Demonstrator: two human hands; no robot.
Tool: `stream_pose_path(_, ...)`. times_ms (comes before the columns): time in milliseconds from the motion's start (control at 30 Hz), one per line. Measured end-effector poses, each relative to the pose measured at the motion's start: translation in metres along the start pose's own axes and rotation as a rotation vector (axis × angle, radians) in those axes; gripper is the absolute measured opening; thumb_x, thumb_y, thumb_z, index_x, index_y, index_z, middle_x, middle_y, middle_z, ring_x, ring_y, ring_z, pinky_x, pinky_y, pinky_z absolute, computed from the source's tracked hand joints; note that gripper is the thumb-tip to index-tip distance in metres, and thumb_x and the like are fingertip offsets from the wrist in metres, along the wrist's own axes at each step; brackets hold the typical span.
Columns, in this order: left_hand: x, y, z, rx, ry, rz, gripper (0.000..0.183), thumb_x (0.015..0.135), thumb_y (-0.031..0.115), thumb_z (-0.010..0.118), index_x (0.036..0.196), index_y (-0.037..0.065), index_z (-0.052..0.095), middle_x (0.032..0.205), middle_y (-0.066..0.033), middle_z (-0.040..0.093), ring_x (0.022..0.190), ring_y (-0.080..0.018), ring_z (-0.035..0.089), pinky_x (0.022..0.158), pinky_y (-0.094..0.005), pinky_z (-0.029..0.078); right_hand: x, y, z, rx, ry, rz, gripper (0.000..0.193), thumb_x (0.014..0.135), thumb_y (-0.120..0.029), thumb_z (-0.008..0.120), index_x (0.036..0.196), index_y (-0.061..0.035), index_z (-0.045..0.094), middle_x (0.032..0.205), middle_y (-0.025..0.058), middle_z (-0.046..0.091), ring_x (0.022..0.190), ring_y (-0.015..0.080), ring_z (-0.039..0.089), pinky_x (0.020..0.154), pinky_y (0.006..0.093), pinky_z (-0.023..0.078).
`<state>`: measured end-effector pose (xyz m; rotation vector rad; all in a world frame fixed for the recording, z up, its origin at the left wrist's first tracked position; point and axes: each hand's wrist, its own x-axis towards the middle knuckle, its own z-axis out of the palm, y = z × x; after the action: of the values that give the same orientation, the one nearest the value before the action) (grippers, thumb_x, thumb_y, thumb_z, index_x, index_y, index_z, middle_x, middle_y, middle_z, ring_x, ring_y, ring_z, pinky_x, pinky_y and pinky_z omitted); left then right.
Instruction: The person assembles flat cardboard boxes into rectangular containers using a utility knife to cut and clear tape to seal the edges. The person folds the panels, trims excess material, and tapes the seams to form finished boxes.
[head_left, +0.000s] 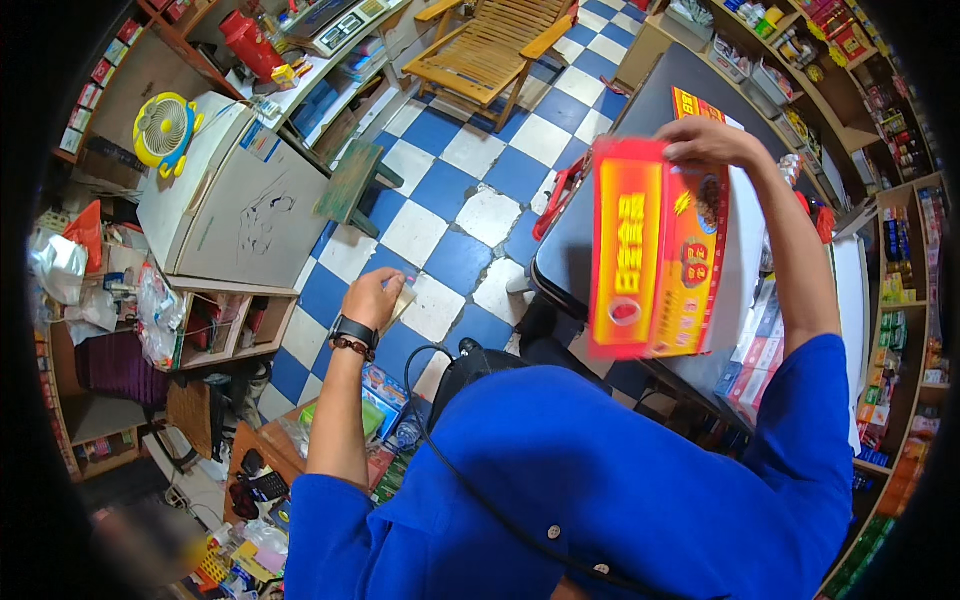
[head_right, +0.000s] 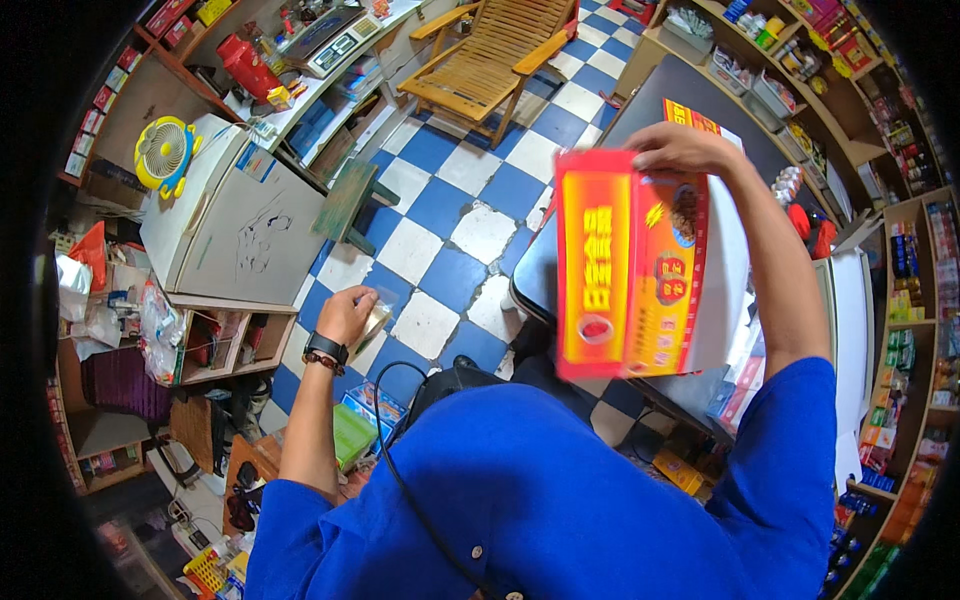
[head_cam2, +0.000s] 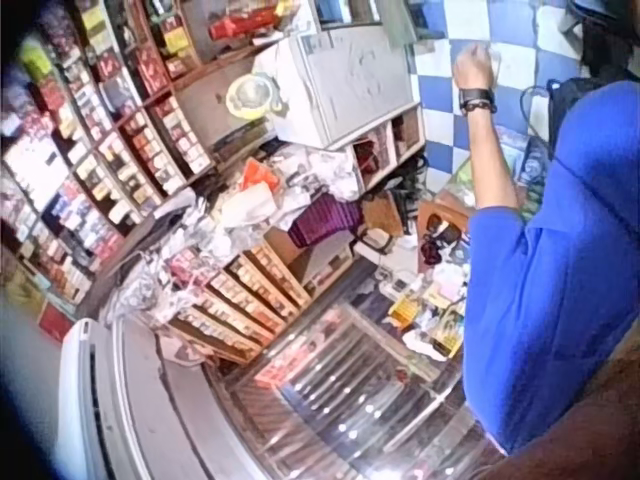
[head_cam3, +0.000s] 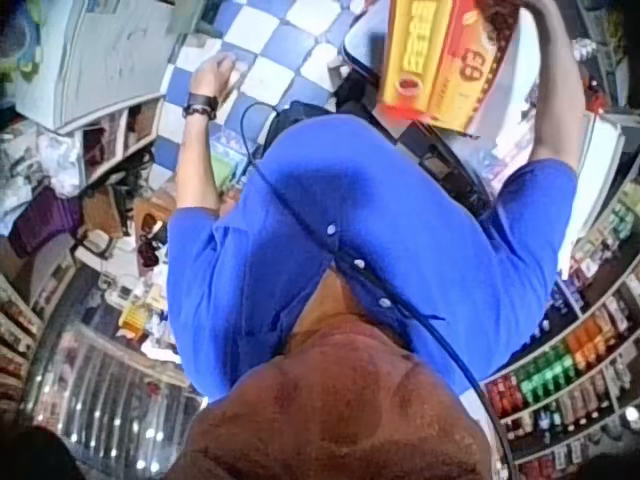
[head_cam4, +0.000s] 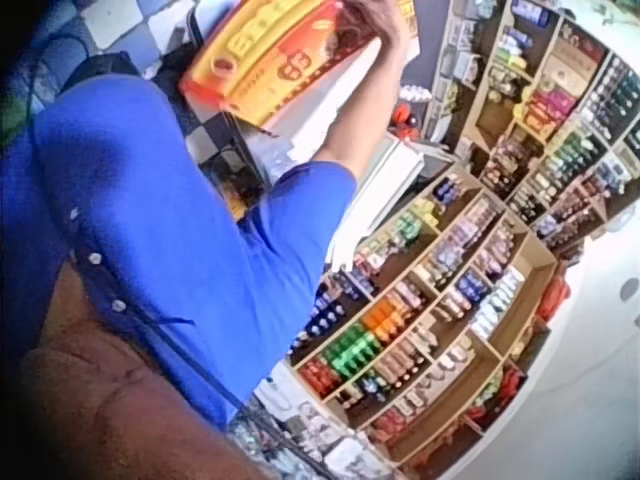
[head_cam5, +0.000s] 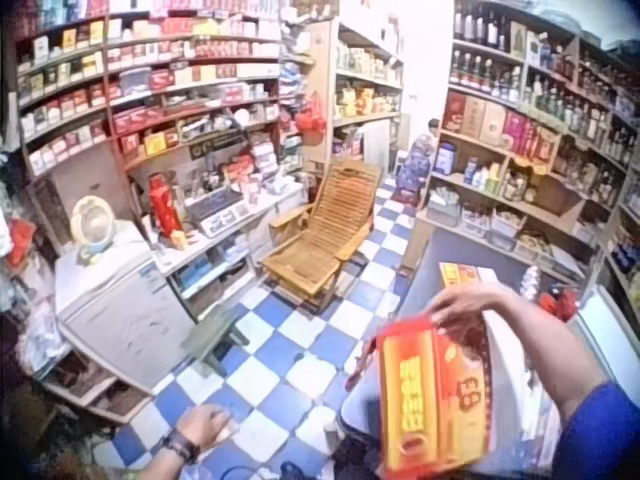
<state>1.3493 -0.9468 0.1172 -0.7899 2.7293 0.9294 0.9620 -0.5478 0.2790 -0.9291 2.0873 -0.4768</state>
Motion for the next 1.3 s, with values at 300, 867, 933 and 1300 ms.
stream_pose_path(300,-0.005,0.025,0.026,-0.023,-0.113,-0.016,0.029,0.093,0.033,0.061,0.105,0.009,0.075,0.097,-0.0215,0.072,0.092,-0.0400,0.068,0.082,-0.0448,0.054,0.188,-0.030,0.145,-0.861,-0.463,-0.261,0.031,0.089,-0.034,0.061,0.117,-0.0240,0.070,0.110,0.0005,0.072,0.106,0.0235,0.065,0.096,0.0530,0.036)
stream_pose_path(867,0.024,0.129,-0.053,-0.375,-0.192,0.018,0.025,0.099,0.022,0.061,0.107,0.002,0.073,0.093,-0.0045,0.072,0.084,-0.0109,0.064,0.076,-0.0270,0.051,0.172,0.013,0.293,0.824,-0.064,-0.132,0.037,0.103,-0.033,0.051,0.126,-0.0061,0.060,0.116,0.0116,0.065,0.103,0.0225,0.063,0.088,0.0359,0.051)
stream_pose_path(933,0.022,0.133,-0.067,-0.465,-0.210,0.015,0.025,0.099,0.023,0.062,0.107,0.003,0.073,0.094,-0.0043,0.072,0.084,-0.0104,0.064,0.076,-0.0261,0.051,0.169,0.000,0.317,1.214,-0.272,0.015,0.045,0.104,-0.041,0.048,0.131,-0.0066,0.055,0.119,0.0088,0.062,0.104,0.0194,0.062,0.089,0.0350,0.052)
stream_pose_path(1300,0.014,0.149,-0.072,-0.409,-0.236,0.058,0.022,0.099,0.018,0.062,0.105,-0.001,0.071,0.093,-0.0032,0.071,0.085,-0.0081,0.062,0.076,-0.0245,0.050,0.167,-0.045,0.292,1.525,-0.355,-0.054,0.029,0.093,-0.037,0.070,0.102,-0.0090,0.065,0.088,0.0000,0.067,0.077,0.0114,0.063,0.068,0.0246,0.050)
